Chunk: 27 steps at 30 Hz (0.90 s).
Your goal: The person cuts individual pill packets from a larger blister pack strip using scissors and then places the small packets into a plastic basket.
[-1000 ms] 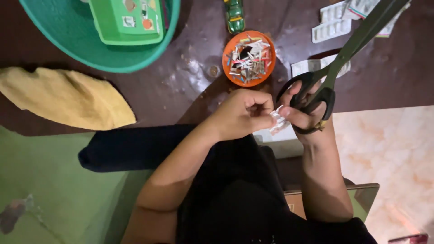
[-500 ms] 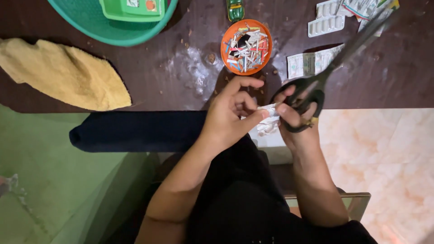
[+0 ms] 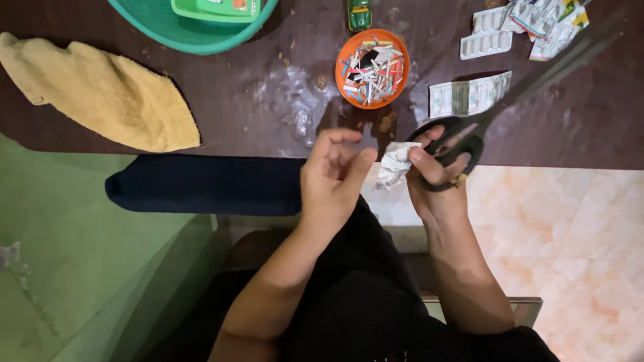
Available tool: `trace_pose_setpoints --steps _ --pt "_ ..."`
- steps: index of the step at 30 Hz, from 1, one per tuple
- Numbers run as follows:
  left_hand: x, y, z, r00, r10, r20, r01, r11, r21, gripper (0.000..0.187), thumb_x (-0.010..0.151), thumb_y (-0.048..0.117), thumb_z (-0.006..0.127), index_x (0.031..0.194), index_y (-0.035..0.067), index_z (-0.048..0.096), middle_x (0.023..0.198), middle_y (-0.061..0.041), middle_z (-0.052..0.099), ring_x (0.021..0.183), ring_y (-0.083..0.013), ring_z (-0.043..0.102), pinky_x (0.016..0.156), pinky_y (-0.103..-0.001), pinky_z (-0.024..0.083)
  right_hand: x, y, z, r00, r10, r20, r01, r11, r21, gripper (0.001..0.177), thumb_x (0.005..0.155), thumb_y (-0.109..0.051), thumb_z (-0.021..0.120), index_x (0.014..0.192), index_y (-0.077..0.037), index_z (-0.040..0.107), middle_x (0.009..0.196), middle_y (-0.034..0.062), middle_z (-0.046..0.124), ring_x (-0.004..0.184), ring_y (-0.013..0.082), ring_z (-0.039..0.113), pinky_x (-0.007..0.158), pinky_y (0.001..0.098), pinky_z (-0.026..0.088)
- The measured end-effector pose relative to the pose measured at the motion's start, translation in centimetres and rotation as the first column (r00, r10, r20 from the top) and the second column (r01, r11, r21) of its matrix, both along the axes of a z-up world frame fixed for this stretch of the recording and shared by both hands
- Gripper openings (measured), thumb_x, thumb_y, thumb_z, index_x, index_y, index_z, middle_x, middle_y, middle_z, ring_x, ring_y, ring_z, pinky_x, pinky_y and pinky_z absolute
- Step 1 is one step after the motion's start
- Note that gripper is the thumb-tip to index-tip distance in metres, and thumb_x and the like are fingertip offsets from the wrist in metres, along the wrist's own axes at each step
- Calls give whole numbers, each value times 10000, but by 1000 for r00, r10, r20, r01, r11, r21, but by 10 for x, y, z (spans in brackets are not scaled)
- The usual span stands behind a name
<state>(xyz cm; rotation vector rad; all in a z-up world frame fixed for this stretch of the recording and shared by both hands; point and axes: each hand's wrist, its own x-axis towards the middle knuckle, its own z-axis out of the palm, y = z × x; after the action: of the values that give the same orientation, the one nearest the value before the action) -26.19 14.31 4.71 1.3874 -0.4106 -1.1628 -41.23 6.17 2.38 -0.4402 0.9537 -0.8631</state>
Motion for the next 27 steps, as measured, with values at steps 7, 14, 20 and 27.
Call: trace_pose_setpoints --steps 7,14,20,27 --pt "8 2 -1 810 -183 -557 229 973 14 329 1050 324 567 1278 87 581 764 -36 703 563 -88 683 495 -212 532 -23 9 -25 936 113 332 -44 977 -207 458 885 21 737 1263 -137 533 965 17 621 983 185 644 1107 412 487" --pt "1 5 17 951 -69 -301 41 994 -97 347 970 -29 710 1293 10 591 1128 -86 686 913 -141 693 787 -284 605 -25 8 -7 899 144 413 -89 985 -150 474 871 -19 774 1269 -108 533 1024 52 663 1128 238 654 1175 489 455" --pt "10 -4 57 911 7 413 47 992 -121 197 980 -72 732 1140 41 754 1058 -74 674 859 -109 686 755 -235 564 -24 17 5 962 134 239 -90 978 -188 530 904 -169 832 1322 -38 533 1109 96 658 1113 216 628 1093 379 457" --pt "2 -10 50 972 38 233 -4 989 -145 265 892 -58 822 1116 59 742 1059 -42 652 930 -83 699 799 -231 603 -3 11 9 991 50 124 -40 996 -82 422 881 91 708 1245 -27 532 1083 125 634 1017 242 630 966 366 505"
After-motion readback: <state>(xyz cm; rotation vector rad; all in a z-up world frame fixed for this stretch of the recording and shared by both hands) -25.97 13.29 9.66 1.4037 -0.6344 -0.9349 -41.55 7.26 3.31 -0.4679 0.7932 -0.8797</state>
